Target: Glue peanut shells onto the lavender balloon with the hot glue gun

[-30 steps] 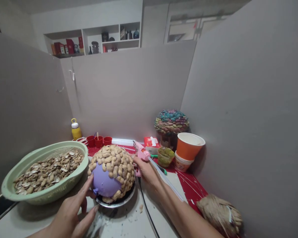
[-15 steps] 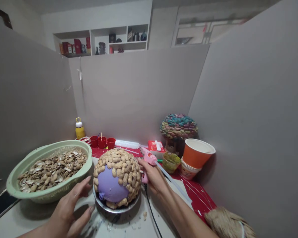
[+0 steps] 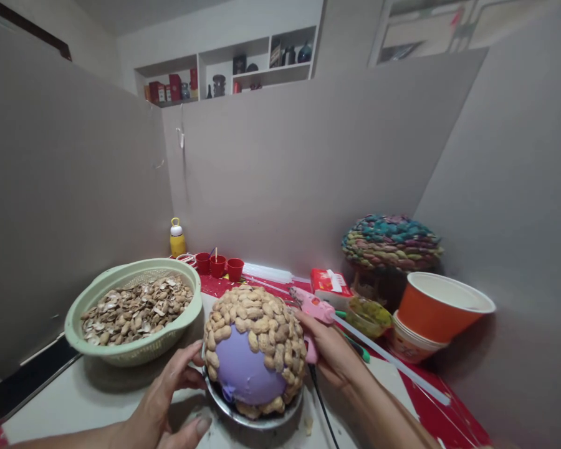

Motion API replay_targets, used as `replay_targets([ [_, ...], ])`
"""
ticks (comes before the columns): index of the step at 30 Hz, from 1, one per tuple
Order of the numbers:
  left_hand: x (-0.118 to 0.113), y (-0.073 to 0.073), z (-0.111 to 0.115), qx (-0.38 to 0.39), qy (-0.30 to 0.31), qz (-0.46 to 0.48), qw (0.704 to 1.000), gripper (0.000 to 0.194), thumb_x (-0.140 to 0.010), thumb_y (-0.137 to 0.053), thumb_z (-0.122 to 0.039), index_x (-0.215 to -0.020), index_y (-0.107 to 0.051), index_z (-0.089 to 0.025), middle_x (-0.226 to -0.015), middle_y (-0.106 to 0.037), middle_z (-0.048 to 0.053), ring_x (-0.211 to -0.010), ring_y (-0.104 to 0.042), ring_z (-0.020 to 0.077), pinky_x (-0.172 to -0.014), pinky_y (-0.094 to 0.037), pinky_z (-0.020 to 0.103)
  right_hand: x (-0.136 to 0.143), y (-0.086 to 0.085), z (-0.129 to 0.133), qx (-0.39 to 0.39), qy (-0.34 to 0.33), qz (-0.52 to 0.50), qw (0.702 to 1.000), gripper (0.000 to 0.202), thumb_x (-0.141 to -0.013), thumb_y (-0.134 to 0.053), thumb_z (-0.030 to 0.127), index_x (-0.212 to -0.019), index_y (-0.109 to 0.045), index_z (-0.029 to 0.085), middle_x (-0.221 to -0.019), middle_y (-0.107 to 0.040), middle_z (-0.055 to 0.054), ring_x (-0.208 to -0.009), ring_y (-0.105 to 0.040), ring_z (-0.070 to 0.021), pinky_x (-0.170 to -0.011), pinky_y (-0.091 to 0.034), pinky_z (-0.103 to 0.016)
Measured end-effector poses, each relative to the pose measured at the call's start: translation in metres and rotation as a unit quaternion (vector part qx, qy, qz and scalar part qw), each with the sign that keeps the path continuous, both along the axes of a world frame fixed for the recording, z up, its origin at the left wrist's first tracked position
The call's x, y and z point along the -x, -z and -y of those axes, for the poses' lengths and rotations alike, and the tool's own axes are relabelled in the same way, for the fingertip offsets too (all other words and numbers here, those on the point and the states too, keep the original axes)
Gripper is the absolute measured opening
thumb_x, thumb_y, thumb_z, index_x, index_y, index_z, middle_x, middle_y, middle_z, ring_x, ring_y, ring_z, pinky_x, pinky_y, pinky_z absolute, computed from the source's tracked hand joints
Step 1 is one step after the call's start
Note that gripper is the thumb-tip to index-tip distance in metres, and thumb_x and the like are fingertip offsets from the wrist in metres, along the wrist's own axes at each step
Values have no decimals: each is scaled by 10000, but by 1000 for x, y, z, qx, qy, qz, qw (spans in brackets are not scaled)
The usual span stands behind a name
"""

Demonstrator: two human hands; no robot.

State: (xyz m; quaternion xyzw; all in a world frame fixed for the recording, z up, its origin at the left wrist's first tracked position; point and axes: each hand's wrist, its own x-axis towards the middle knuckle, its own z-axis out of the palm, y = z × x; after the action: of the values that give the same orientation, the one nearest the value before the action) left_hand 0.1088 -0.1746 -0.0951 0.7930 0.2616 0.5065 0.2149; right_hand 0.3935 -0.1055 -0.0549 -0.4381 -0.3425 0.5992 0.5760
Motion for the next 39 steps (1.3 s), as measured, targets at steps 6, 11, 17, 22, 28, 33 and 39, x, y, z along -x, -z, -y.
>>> replay_targets([
  [6, 16, -18, 15, -47, -7, -4, 999, 790, -756, -669, -85, -1462, -429, -345, -1001, -708, 93, -689, -678, 192, -684, -598, 317, -5, -1, -2, 13, 19, 26, 999, 239, -569, -844, 220, -755, -700, 181, -747, -750, -83, -640, -703, -251, -466, -529, -284],
  [11, 44, -51, 21, 1, -198, 55, 979, 447, -787, -687, -185, -1210, -687, -332, -851, -722, 50, -545, -614, 150, -509, -529, 234, -14, -10, -5, 1, 100, 21, 995, 197, -616, -828, 276, -661, -686, 148, -650, -696, -78, -516, -639, -169, -414, -503, -222],
  [17, 75, -109, -19, 32, -248, 33, 968, 313, -855, -609, -346, -1154, -644, -260, -648, -583, -27, -484, -492, 124, -432, -429, 208, -20, -34, 5, -88, 173, -11, 981, 226, -602, -831, 303, -638, -639, 189, -630, -618, 3, -582, -607, -138, -536, -564, -215],
  [22, 96, -125, -64, 88, -270, -77, 956, 338, -804, -621, -372, -1092, -643, -196, -938, -696, 60, -763, -622, 191, -685, -505, 284, -16, -60, 21, -120, 251, -12, 960, 296, -466, -853, 310, -585, -603, 204, -576, -554, 19, -550, -529, -114, -516, -527, -198],
  [28, 113, -109, -103, 201, -214, -81, 953, 293, -791, -575, -348, -1020, -639, -177, -605, -621, -37, -566, -552, 152, -590, -443, 262, -18, -60, 29, -114, 265, 30, 957, 312, -482, -840, 417, -583, -610, 231, -668, -537, -24, -625, -530, -110, -481, -469, -152],
  [33, 123, -105, -122, 234, -206, -88, 946, 269, -752, -615, -305, -992, -623, -183, -592, -603, -54, -531, -545, 138, -562, -435, 255, -16, -43, 30, -125, 195, 96, 968, 280, -664, -731, 560, -637, -662, 291, -704, -595, -87, -642, -571, -150, -449, -424, -280],
  [39, 131, -110, -135, 282, -196, -84, 935, 280, -669, -681, -331, -889, -570, -196, -551, -541, -82, -492, -541, 132, -554, -476, 274, -16, -37, 23, -62, 211, 81, 972, 570, -264, -855, 637, -474, -522, 224, -549, -468, -20, -531, -484, -161, -383, -422, -254],
])
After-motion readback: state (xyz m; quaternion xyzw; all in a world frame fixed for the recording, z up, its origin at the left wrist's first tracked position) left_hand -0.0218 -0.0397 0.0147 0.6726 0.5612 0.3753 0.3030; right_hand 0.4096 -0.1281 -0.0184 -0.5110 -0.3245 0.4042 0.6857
